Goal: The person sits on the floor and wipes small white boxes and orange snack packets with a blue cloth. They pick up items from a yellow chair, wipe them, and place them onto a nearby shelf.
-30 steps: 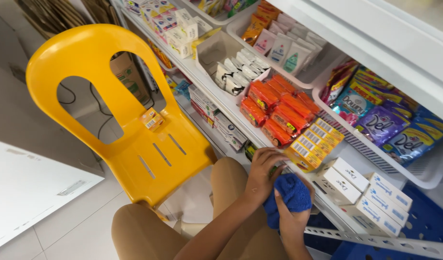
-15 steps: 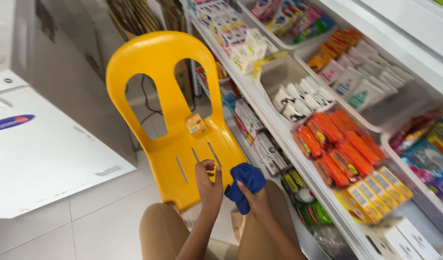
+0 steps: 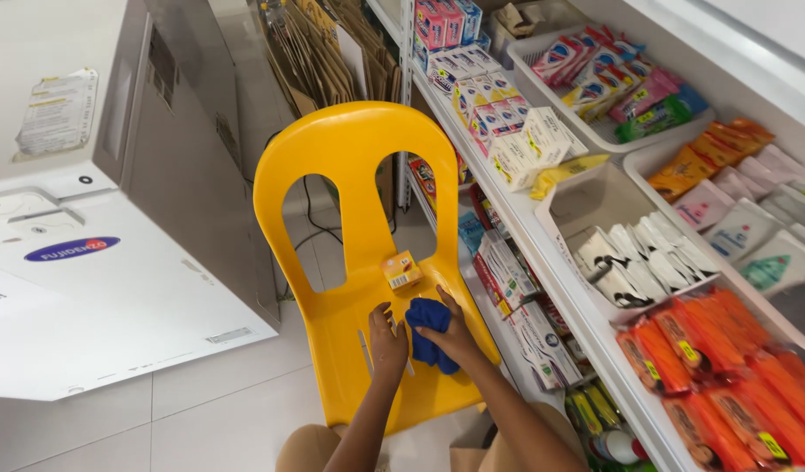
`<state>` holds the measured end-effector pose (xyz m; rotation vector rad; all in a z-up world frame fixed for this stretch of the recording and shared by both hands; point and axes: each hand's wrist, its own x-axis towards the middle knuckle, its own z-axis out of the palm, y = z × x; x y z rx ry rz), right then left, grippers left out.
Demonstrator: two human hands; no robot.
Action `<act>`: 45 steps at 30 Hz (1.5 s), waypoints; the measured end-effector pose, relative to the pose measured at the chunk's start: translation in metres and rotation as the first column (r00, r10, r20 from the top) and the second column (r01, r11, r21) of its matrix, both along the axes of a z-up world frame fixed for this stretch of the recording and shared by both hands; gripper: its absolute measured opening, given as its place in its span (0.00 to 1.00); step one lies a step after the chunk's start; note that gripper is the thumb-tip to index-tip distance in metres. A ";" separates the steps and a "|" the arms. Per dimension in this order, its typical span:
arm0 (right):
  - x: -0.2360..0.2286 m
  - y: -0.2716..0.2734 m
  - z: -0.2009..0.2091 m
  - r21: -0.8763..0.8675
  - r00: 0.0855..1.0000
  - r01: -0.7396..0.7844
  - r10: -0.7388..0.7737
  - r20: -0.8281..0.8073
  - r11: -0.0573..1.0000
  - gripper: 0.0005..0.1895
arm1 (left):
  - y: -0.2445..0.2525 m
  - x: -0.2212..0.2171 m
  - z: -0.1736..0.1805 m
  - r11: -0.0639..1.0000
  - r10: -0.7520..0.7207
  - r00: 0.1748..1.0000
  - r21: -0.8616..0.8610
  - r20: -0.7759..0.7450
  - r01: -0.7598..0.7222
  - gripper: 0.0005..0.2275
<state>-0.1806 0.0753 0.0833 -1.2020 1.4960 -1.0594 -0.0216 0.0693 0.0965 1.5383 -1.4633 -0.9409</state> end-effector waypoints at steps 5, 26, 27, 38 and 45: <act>-0.001 -0.054 -0.035 0.040 1.000 -0.013 0.014 -0.019 0.999 0.61 | -0.040 0.008 -0.017 1.000 -0.004 0.997 0.023 0.079 0.003 0.22; 0.037 0.050 -0.040 0.017 0.836 0.376 -0.347 0.425 0.926 0.29 | 0.042 -0.001 -0.067 0.996 0.069 0.919 0.071 -0.388 -0.045 0.09; 0.041 0.066 -0.037 -0.101 0.841 0.372 -0.289 0.457 0.923 0.19 | 0.056 -0.003 -0.059 0.999 0.042 0.909 -0.004 -0.416 -0.048 0.08; 0.051 0.128 0.111 -0.297 0.870 0.486 -0.422 0.254 0.822 0.18 | 0.183 0.005 0.087 0.994 -0.021 0.745 0.063 -0.667 0.085 0.15; 0.065 0.209 0.190 -0.575 0.986 -0.029 -0.072 -0.152 0.818 0.45 | 0.212 0.022 0.118 0.969 -0.120 0.489 0.004 -0.864 0.246 0.19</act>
